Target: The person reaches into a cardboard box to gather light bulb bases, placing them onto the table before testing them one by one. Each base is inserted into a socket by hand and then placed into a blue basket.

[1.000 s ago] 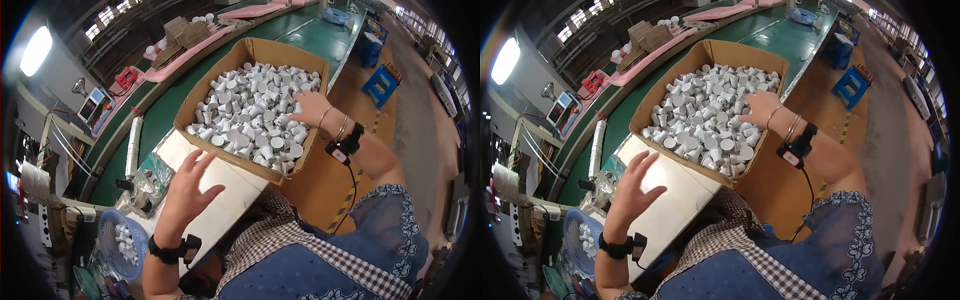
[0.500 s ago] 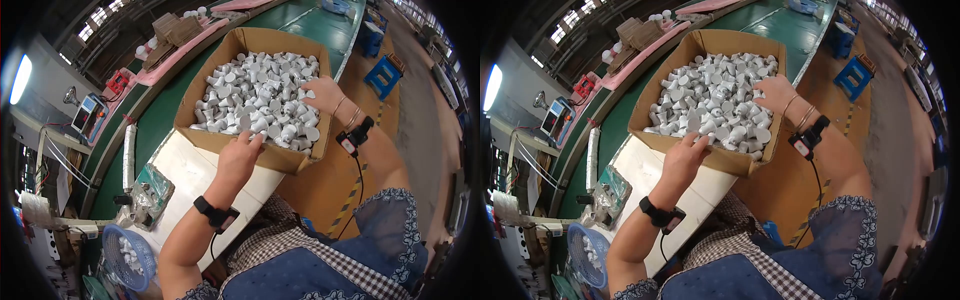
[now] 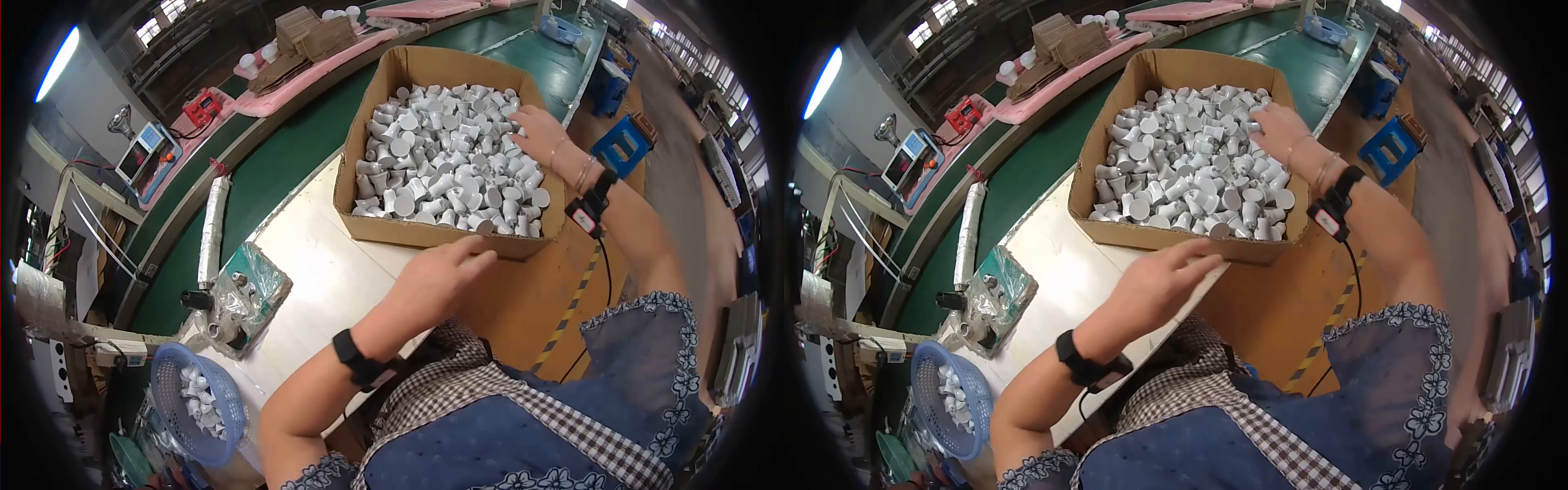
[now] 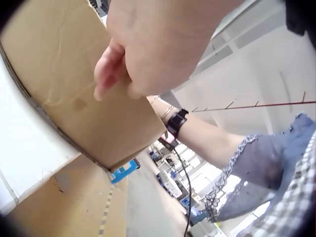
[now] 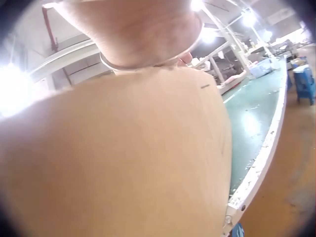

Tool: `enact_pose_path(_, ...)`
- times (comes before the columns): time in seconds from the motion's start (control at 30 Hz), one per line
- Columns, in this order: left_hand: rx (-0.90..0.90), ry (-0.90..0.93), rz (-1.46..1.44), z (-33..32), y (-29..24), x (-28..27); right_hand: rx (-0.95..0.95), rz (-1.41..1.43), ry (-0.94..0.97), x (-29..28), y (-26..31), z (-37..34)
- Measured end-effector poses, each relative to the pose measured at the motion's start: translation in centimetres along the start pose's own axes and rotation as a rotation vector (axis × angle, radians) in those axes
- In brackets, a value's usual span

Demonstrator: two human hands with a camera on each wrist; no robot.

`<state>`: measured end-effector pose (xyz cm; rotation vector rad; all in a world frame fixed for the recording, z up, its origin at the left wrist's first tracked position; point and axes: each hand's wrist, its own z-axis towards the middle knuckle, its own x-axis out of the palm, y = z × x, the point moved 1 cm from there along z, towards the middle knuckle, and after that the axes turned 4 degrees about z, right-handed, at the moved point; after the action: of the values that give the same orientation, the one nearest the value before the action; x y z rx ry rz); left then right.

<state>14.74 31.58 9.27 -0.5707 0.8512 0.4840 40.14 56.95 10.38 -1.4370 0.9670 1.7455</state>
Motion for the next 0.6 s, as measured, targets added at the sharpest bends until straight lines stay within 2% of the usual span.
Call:
enact_pose_path(0.03, -0.114, -0.063, -0.026, -0.4, 0.3, -1.2, 0.008, 0.175, 0.066, 0.0, 2.0, 0.8)
enact_pose_path(0.07, -0.225, -0.129, -0.047, -0.4, 0.9, -2.6, 0.158, 0.409, 0.232, 0.1, 4.2, 1.6)
enact_pose_path(0.1, -0.396, -0.095, -0.094, 0.5, 1.8, -4.3, 0.303, 0.640, 0.395, -0.1, 6.6, 2.7)
enact_pose_path(0.13, -0.563, -0.059, -0.139, 1.8, 3.4, -6.1, 0.323, 0.696, 0.507, -0.6, 9.0, 3.3)
enact_pose_path(0.17, -0.670, -0.037, -0.301, 2.8, 5.7, -7.4, 0.343, 0.754, 0.617, -1.0, 11.1, 3.8)
enact_pose_path(0.23, -0.922, 0.060, -0.523, 5.2, 8.4, -9.4, 0.331, 0.764, 0.708, -0.9, 13.7, 5.4)
enact_pose_path(0.3, -1.145, 0.250, -0.580, 6.6, 11.2, -9.7, 0.375, 0.755, 0.747, 0.3, 14.3, 7.5)
enact_pose_path(0.33, -1.151, 0.256, -0.573, 7.2, 12.3, -9.1, 0.415, 0.749, 0.783, 1.4, 14.2, 8.9)
enact_pose_path(0.37, -1.202, 0.330, -0.523, 7.7, 13.3, -8.3, 0.401, 0.705, 0.811, 3.2, 13.2, 10.7)
enact_pose_path(0.43, -1.294, 0.489, -0.468, 8.8, 16.3, -6.2, 0.421, 0.751, 0.807, 3.2, 12.9, 11.4)
enact_pose_path(0.47, -1.299, 0.513, -0.482, 9.1, 17.7, -4.9, 0.439, 0.775, 0.805, 3.5, 12.8, 11.2)
enact_pose_path(0.53, -1.482, 0.470, -0.491, 9.4, 19.6, -3.3, 0.491, 0.858, 0.810, 7.8, 12.4, 12.1)
enact_pose_path(0.57, -1.499, 0.449, -0.719, 8.8, 20.1, -3.2, 0.478, 0.924, 0.681, 11.7, 11.9, 12.6)
enact_pose_path(0.6, -1.508, 0.461, -0.729, 7.9, 21.1, -2.6, 0.462, 0.989, 0.538, 13.5, 11.9, 12.8)
